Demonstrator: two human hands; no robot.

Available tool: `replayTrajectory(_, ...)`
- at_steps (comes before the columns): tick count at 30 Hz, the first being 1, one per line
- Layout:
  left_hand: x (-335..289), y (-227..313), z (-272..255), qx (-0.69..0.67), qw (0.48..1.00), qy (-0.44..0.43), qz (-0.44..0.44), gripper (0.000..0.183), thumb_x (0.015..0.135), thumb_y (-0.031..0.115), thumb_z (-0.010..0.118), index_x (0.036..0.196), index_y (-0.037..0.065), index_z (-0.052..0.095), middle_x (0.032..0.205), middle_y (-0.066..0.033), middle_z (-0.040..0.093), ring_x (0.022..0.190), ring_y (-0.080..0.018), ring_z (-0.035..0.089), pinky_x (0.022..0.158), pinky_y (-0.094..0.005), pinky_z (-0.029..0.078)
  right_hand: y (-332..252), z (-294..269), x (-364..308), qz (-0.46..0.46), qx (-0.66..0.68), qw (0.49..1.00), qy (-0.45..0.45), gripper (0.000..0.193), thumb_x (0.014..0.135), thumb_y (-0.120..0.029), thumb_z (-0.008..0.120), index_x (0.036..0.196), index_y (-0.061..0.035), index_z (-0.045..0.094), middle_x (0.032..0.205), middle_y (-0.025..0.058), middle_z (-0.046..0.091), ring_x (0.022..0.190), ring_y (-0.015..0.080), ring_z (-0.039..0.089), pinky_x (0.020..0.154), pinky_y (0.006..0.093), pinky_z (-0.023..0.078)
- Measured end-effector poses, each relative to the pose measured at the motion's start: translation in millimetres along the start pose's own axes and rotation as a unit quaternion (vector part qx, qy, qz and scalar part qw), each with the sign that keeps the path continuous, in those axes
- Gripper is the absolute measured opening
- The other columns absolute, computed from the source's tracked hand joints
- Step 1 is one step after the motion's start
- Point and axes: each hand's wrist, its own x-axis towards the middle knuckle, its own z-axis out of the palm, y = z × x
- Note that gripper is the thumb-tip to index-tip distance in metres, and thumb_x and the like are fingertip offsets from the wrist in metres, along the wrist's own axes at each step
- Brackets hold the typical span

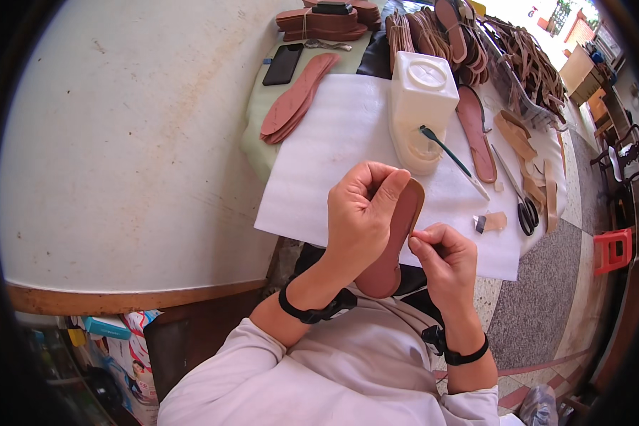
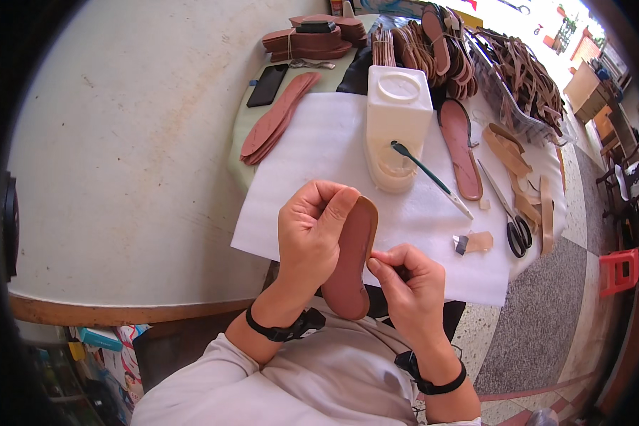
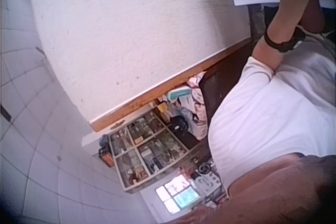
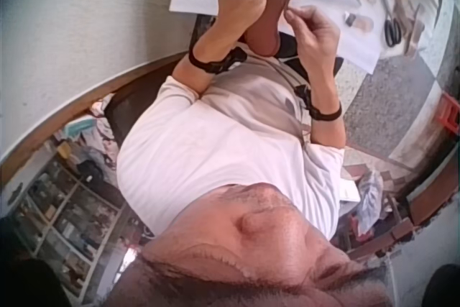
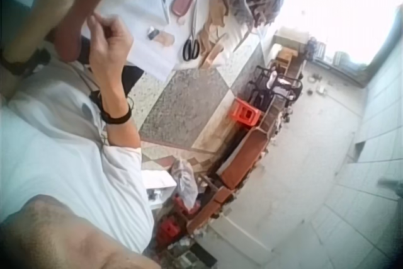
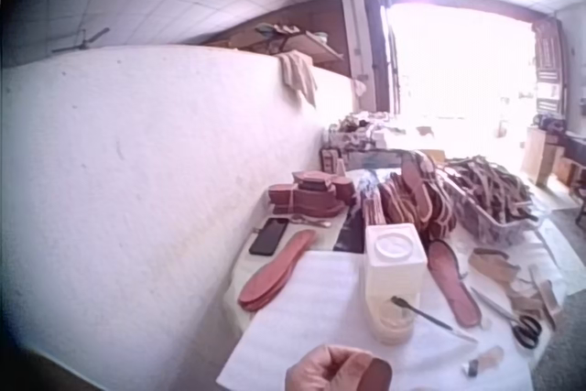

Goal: Apply adhesive to the edges and surface of shoe insoles using a brush.

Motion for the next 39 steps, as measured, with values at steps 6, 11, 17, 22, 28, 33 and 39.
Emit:
replayTrajectory(6,0.3,-1.9,1.1,-0.009,1.0,-0.001,-0.006,0.016,0.101,0.015,0.071,0.097,0.0,0.067,0.083,0.0025,0.067,0.073,-0.0005,0.056,0.063,-0.017,0.045,1.7,0.3,-0.4,-0.008,-0.001,1.0,-0.001,0.003,0.096,0.004,0.071,0.093,0.0043,0.07,0.085,-0.0007,0.069,0.077,0.0018,0.056,0.067,0.0186,0.046)
replayTrajectory(11,0.0,-1.5,1.9,-0.011,1.0,0.002,-0.01,0.016,0.101,0.015,0.071,0.097,0.001,0.067,0.083,0.0026,0.067,0.072,-0.0004,0.056,0.063,-0.0169,0.045,0.7,1.3,-0.2,-0.009,-0.01,1.0,0.0,0.003,0.096,0.004,0.071,0.093,0.0043,0.069,0.085,-0.0004,0.07,0.077,0.0018,0.056,0.067,0.0184,0.046)
replayTrajectory(17,-1.1,-3.1,2.1,-0.003,1.0,0.003,0.0,0.015,0.102,0.015,0.07,0.097,0.001,0.067,0.083,0.0031,0.067,0.072,-0.0002,0.056,0.062,-0.017,0.045,3.4,1.8,-0.8,-0.016,-0.02,1.0,0.003,0.004,0.096,0.004,0.071,0.092,0.0039,0.069,0.082,-0.0019,0.067,0.074,0.0011,0.054,0.065,0.0185,0.044)
replayTrajectory(22,-2.9,-2.3,3.0,-0.016,1.0,0.003,-0.017,0.016,0.102,0.015,0.069,0.097,0.001,0.067,0.082,0.0029,0.067,0.072,-0.0006,0.057,0.062,-0.0175,0.046,2.6,3.3,-1.7,-0.013,-0.029,0.999,0.008,0.006,0.095,0.003,0.071,0.091,0.003,0.067,0.079,-0.0037,0.064,0.07,0.0006,0.053,0.061,0.0183,0.043)
replayTrajectory(28,-2.1,1.2,1.0,-0.041,0.997,-0.028,-0.064,0.017,0.104,0.018,0.066,0.101,0.001,0.064,0.088,0.0015,0.068,0.075,-0.002,0.06,0.065,-0.019,0.049,-5.6,8.1,-1.0,0.012,-0.081,0.997,0.011,0.002,0.094,0.002,0.067,0.094,0.0017,0.065,0.076,-0.003,0.064,0.064,0.001,0.055,0.055,0.0193,0.043)
replayTrajectory(33,3.8,7.9,-6.5,-0.008,0.984,-0.141,-0.111,0.026,0.103,0.017,0.068,0.12,0.001,0.056,0.094,-0.0012,0.068,0.085,-0.006,0.064,0.073,-0.0218,0.052,-8.8,7.6,0.8,0.021,-0.08,0.997,0.0,0.001,0.094,0.001,0.066,0.094,0.0019,0.065,0.075,-0.0034,0.063,0.064,0.0012,0.055,0.055,0.0194,0.043)
replayTrajectory(39,-0.6,28.4,-8.5,0.009,0.974,-0.202,-0.104,0.059,0.087,-0.004,0.078,0.137,0.001,0.047,0.109,-0.0063,0.065,0.096,-0.0109,0.067,0.09,-0.0281,0.056,-5.6,4.0,7.5,-0.008,-0.062,0.998,0.013,0.004,0.096,-0.001,0.064,0.096,0.0028,0.066,0.075,-0.0037,0.063,0.067,0.0006,0.054,0.059,0.019,0.043)
